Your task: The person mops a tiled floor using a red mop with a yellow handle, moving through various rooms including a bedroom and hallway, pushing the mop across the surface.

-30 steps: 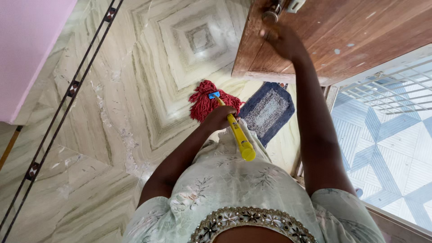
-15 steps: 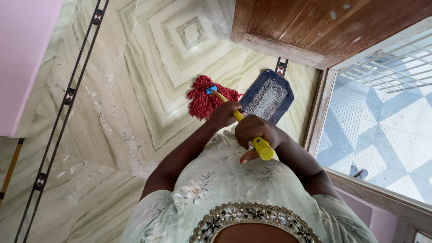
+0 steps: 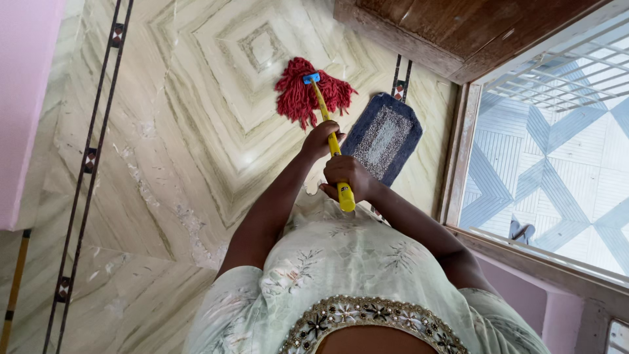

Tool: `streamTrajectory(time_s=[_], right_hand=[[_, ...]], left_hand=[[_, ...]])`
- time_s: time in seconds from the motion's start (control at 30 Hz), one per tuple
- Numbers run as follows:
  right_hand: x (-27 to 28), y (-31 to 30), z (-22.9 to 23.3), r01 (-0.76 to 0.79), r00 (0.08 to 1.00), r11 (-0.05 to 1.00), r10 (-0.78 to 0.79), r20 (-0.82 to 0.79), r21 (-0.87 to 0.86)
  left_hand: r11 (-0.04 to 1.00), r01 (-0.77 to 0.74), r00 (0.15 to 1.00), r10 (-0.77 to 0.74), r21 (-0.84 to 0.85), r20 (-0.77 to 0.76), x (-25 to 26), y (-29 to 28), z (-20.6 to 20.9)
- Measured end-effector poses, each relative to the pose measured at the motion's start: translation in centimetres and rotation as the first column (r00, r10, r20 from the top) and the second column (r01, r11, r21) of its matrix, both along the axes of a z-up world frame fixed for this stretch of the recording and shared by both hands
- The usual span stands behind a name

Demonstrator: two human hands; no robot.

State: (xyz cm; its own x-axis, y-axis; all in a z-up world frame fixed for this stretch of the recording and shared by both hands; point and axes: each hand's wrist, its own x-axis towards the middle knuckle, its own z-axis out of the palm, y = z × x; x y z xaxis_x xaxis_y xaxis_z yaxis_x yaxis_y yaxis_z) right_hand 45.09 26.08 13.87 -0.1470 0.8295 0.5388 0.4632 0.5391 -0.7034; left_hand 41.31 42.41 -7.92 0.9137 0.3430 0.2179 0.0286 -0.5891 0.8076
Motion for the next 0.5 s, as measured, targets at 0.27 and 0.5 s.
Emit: streamTrajectory(time_s=[0.27, 0.5], right_hand=[[1.3, 0.4, 4.2, 0.043, 0.998, 0.998, -0.041, -0.046, 0.038], [1.3, 5.9, 2.5, 0.203, 0.977, 0.979, -0.204, 0.064, 0.019]], left_hand=[[0.999, 0.032, 0.998, -0.032, -0.011, 0.058, 0.7, -1.9, 3.1], [0.985, 0.173, 0.985, -0.173, -0.019, -0.015, 4.7, 3.4, 1.9]])
